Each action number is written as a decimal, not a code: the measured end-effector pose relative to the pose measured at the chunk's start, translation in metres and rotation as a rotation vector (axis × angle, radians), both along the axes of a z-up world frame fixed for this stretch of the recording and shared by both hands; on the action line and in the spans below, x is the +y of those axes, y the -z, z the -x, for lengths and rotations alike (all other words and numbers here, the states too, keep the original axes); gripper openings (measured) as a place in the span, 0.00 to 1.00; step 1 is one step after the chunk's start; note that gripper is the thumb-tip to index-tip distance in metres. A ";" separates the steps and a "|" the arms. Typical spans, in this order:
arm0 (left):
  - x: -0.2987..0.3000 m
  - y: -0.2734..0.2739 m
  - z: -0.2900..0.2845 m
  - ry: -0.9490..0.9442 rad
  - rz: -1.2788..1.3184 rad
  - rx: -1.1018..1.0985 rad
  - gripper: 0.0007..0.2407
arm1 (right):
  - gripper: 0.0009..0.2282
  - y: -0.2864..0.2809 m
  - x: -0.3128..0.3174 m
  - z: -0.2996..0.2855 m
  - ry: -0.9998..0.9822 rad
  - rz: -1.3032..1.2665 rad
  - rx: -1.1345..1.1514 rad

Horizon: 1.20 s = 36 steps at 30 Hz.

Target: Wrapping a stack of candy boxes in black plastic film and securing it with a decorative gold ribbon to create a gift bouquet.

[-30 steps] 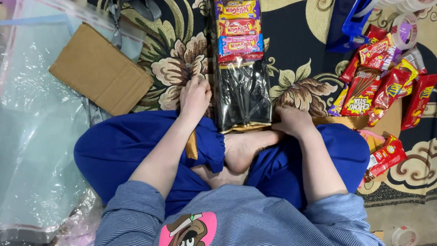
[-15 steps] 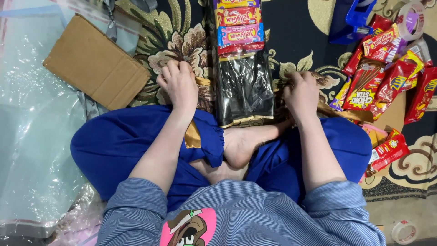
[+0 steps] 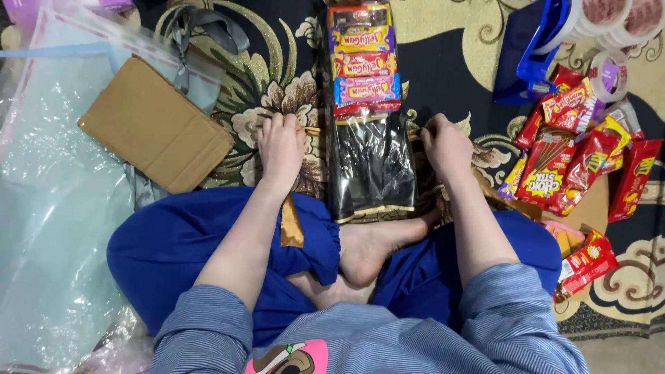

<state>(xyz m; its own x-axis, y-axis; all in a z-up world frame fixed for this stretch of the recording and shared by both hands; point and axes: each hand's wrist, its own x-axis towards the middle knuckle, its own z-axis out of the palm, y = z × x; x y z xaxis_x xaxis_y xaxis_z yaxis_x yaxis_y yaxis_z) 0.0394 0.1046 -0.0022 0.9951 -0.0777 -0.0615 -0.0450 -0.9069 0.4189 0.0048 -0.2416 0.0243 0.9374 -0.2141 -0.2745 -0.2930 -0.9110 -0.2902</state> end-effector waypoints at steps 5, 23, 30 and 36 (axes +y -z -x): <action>-0.007 -0.016 -0.014 -0.083 0.218 0.043 0.04 | 0.07 -0.015 0.012 -0.036 0.141 -0.146 -0.047; -0.031 -0.173 -0.055 0.339 0.843 -0.063 0.17 | 0.17 -0.105 0.008 -0.053 0.297 -1.407 -0.209; -0.063 -0.158 -0.059 0.365 0.681 -0.439 0.07 | 0.06 -0.127 0.045 -0.050 -0.250 -0.770 -0.495; -0.071 -0.164 -0.042 0.070 0.946 0.026 0.03 | 0.07 -0.150 0.084 -0.040 -0.336 -0.847 -0.421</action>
